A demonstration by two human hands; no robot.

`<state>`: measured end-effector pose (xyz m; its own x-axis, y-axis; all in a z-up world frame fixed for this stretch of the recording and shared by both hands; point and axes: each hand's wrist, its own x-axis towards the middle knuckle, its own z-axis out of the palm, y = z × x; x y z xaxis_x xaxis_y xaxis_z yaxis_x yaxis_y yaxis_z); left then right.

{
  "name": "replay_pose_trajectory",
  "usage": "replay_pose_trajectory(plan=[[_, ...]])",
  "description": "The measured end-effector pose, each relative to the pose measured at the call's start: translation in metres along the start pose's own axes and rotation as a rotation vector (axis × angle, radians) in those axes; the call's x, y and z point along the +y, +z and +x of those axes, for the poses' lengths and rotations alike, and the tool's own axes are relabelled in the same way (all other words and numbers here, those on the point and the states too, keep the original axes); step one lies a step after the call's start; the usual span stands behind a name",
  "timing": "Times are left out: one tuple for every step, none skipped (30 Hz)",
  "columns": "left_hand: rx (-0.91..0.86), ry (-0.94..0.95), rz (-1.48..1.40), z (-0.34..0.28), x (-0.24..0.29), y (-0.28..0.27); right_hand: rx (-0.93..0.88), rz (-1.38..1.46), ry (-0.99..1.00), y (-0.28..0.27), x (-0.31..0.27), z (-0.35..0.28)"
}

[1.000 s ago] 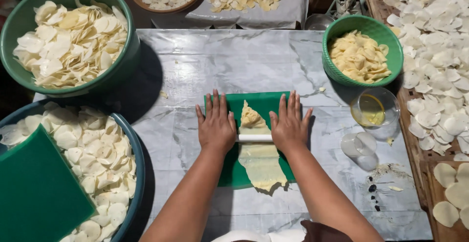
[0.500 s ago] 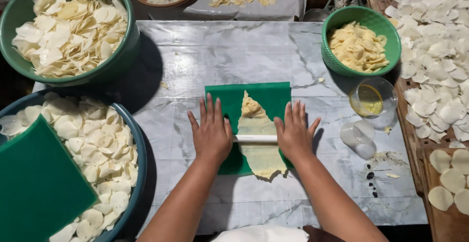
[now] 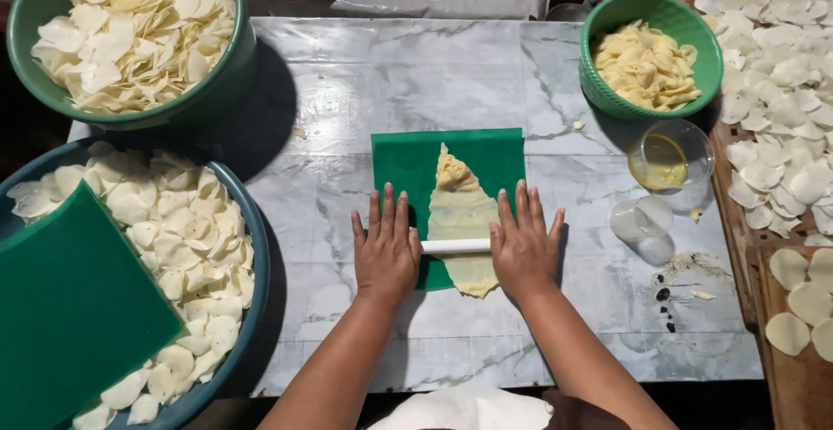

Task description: Rolling out thin sheets of dough on a silicone mat using a rolling pin.

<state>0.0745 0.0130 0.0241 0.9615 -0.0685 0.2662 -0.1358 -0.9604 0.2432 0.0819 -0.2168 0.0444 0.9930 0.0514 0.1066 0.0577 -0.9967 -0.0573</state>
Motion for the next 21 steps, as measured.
replay_pose_trajectory(plan=[[0.005, 0.000, 0.000, -0.003, 0.000, -0.002, 0.004, -0.001, -0.002, 0.000, 0.000, -0.002], [-0.097, -0.025, -0.021, -0.004, 0.000, -0.004, -0.039, 0.000, 0.002, 0.000, 0.001, -0.004], [-0.199, -0.049, -0.041, -0.005, 0.001, -0.006, -0.082, 0.001, 0.007, -0.001, 0.003, -0.005], [-0.194, -0.046, -0.042, 0.005, 0.002, -0.016, -0.076, 0.001, 0.008, -0.003, 0.005, 0.004], [-0.194, -0.079, -0.032, 0.015, 0.004, -0.027, -0.128, 0.036, 0.045, -0.005, 0.009, 0.014], [-0.200, -0.114, -0.022, 0.023, 0.005, -0.036, -0.185, 0.072, 0.081, -0.006, 0.011, 0.022], [-0.199, -0.113, -0.022, 0.033, 0.005, -0.032, -0.184, 0.072, 0.081, -0.005, 0.010, 0.031], [-0.197, -0.136, -0.031, 0.042, 0.005, -0.027, -0.175, 0.070, 0.103, -0.003, 0.009, 0.040], [-0.194, -0.158, -0.040, 0.052, 0.004, -0.022, -0.166, 0.068, 0.124, -0.001, 0.008, 0.050], [-0.199, -0.159, -0.036, 0.046, 0.006, -0.020, -0.171, 0.071, 0.125, -0.004, 0.003, 0.044], [-0.222, -0.161, -0.046, 0.040, 0.007, -0.019, -0.192, 0.053, 0.112, -0.008, -0.001, 0.038], [-0.243, -0.161, -0.057, 0.035, 0.009, -0.016, -0.208, 0.034, 0.101, -0.011, -0.004, 0.032], [-0.245, -0.159, -0.054, 0.030, 0.009, -0.017, -0.210, 0.037, 0.103, -0.012, -0.004, 0.028], [-0.232, -0.138, -0.060, 0.024, 0.010, -0.019, -0.204, 0.031, 0.100, -0.013, -0.005, 0.022], [-0.219, -0.117, -0.066, 0.017, 0.011, -0.021, -0.199, 0.025, 0.098, -0.015, -0.006, 0.016], [-0.216, -0.116, -0.066, 0.010, 0.010, -0.015, -0.195, 0.025, 0.098, -0.014, -0.005, 0.010], [-0.194, -0.098, -0.047, 0.002, 0.009, -0.009, -0.157, 0.006, 0.073, -0.012, -0.004, 0.003], [-0.175, -0.084, -0.030, -0.006, 0.008, -0.002, -0.122, -0.014, 0.046, -0.011, -0.004, -0.004], [-0.174, -0.085, -0.032, -0.013, 0.008, -0.001, -0.121, -0.016, 0.045, -0.010, -0.003, -0.011], [-0.153, -0.066, -0.024, -0.019, 0.008, 0.000, -0.093, -0.015, 0.027, -0.009, -0.003, -0.017], [-0.132, -0.048, -0.016, -0.026, 0.008, 0.001, -0.066, -0.014, 0.010, -0.008, -0.002, -0.023]])
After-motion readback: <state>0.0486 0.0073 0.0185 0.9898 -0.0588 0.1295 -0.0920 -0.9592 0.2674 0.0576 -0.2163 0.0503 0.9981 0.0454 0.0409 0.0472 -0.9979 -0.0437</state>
